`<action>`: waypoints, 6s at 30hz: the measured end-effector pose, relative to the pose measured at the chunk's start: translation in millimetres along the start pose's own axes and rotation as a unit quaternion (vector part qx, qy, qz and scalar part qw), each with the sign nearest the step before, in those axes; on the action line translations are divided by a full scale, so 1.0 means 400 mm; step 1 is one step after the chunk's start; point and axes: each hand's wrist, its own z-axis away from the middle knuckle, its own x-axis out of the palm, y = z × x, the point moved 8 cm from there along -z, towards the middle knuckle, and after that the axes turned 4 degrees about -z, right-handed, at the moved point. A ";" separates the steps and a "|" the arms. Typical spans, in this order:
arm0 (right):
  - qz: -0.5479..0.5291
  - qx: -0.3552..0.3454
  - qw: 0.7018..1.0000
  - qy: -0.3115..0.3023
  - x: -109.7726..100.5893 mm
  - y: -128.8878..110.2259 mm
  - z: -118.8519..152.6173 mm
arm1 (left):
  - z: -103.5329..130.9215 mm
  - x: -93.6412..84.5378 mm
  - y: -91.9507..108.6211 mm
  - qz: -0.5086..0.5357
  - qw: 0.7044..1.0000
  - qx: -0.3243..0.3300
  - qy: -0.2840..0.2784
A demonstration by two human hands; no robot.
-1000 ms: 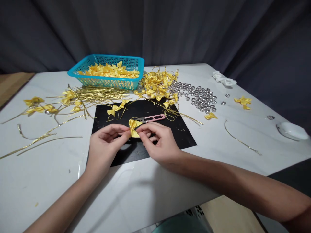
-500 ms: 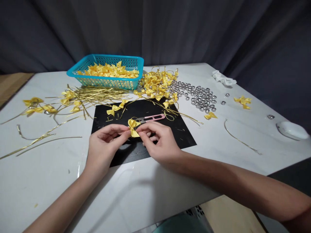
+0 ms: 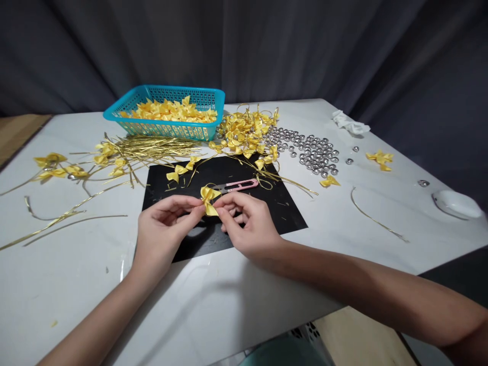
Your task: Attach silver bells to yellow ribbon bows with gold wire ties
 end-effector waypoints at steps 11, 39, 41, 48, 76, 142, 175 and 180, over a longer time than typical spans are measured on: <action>-0.024 -0.001 1.000 -0.002 0.003 0.000 0.001 | 0.013 -0.005 0.029 -0.042 0.998 0.027 0.033; -0.037 0.007 0.999 -0.004 0.009 0.001 0.003 | 0.047 -0.006 0.083 -0.152 0.965 0.206 0.061; -0.024 -0.007 1.000 0.001 0.007 -0.004 0.003 | 0.052 -0.004 0.093 -0.164 0.956 0.237 0.057; 0.021 -0.072 0.997 0.014 0.003 -0.028 0.006 | 0.072 -0.003 0.128 -0.213 0.910 0.351 0.058; -0.050 -0.075 0.995 0.035 -0.004 -0.028 0.024 | 0.131 0.025 0.168 -0.272 0.807 0.521 0.058; 0.059 -0.157 0.986 0.020 -0.010 -0.057 0.024 | 0.036 0.005 0.103 -0.079 0.973 0.217 -0.015; 0.063 -0.113 0.991 0.024 -0.019 -0.048 0.010 | 0.001 0.010 0.041 -0.007 0.997 0.046 -0.056; 0.057 -0.114 0.992 0.019 -0.017 -0.049 0.010 | 0.000 0.014 0.035 -0.014 0.997 0.044 -0.054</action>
